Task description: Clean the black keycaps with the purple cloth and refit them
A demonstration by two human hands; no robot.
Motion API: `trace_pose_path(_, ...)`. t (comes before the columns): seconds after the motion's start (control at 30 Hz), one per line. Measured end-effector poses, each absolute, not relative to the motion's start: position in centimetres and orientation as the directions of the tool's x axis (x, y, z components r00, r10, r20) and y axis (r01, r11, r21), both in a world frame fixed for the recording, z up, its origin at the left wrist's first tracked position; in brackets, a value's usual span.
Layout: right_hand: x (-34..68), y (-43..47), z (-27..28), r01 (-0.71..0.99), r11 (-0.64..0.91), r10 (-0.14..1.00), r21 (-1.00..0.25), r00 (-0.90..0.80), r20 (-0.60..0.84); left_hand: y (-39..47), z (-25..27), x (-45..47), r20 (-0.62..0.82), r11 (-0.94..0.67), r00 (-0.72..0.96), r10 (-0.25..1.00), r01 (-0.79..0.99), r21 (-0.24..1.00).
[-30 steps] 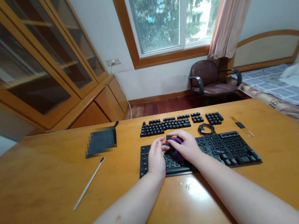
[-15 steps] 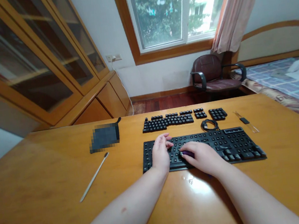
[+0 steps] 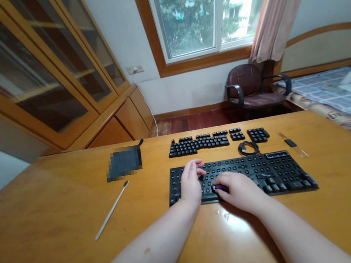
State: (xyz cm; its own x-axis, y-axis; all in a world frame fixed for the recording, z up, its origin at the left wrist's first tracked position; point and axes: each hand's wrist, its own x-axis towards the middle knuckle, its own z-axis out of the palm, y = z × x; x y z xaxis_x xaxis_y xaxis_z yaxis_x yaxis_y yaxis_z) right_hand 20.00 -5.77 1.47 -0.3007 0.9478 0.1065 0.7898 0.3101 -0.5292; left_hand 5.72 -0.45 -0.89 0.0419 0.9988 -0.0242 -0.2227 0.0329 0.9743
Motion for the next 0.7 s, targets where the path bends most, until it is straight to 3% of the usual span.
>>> trace_pose_path(0.7, 19.79, -5.78, 1.94, 0.78, 0.332, 0.939, -0.531, -0.327, 0.106, -0.3, -1.35, 5.68, 0.006, 0.004, 0.049, 0.999, -0.188, 0.982)
